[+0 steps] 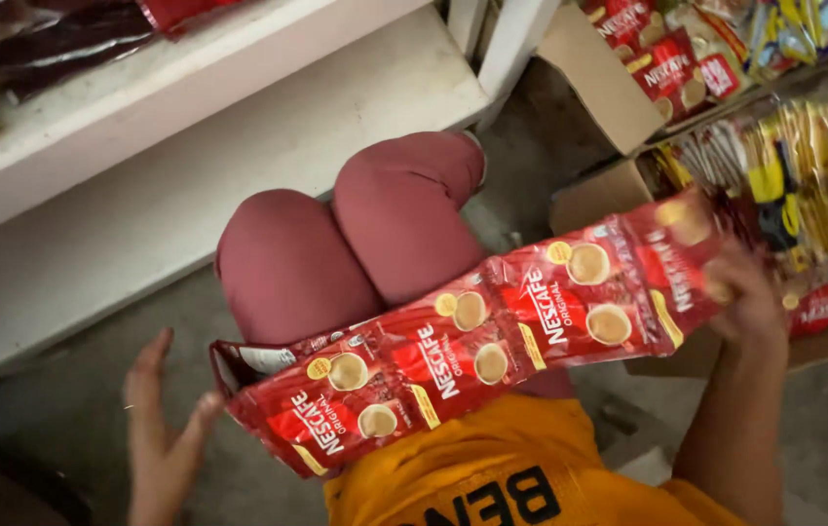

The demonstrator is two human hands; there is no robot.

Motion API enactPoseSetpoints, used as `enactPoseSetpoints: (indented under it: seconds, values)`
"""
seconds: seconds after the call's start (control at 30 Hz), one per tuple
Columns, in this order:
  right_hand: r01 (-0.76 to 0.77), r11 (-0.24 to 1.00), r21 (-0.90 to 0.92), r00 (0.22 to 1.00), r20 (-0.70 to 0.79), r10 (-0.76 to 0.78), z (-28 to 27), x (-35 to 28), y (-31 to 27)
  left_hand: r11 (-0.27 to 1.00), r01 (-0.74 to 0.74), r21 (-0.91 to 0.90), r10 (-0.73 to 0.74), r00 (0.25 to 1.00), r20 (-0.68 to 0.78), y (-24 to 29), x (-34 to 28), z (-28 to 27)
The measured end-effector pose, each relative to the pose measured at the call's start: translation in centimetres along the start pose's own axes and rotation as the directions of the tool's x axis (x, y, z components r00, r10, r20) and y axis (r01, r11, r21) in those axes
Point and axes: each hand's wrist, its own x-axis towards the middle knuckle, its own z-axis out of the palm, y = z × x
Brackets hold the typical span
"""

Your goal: The recorder is sitting on the floor and organizing packets of coffee and cereal drinks from a cardboard box onto a low shelf.

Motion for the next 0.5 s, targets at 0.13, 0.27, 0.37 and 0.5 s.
enactPoseSetpoints:
  seconds: [0.13, 0.27, 0.37, 0.5]
  values:
    - [-0.423, 0.792, -0.439, 0.896, -0.332, 0.295, -3.0, -1.1, 3.8, 0.371, 0.526, -0.765, -0.634, 0.746, 0.206, -9.4, -9.1, 9.0]
    - [-0.497, 0.764, -0.412, 0.864, -0.322, 0.388, -1.1, 1.7, 8.1, 0.128, 0.53, -0.838, -0.643, 0.688, 0.336, -13.1, -14.3, 13.0]
    - [-0.46, 0.831, -0.313, 0.869, -0.348, 0.35, -0.6, 3.4, 10.9, 0.249, 0.471, -0.846, -0.701, 0.69, 0.178, -11.2, -13.1, 9.9]
    - [-0.496, 0.8, -0.339, 0.819, -0.488, 0.301, -1.4, 3.0, 12.2, 0.802, 0.441, -0.403, -0.559, 0.792, -0.246, -7.5, -10.8, 1.6]
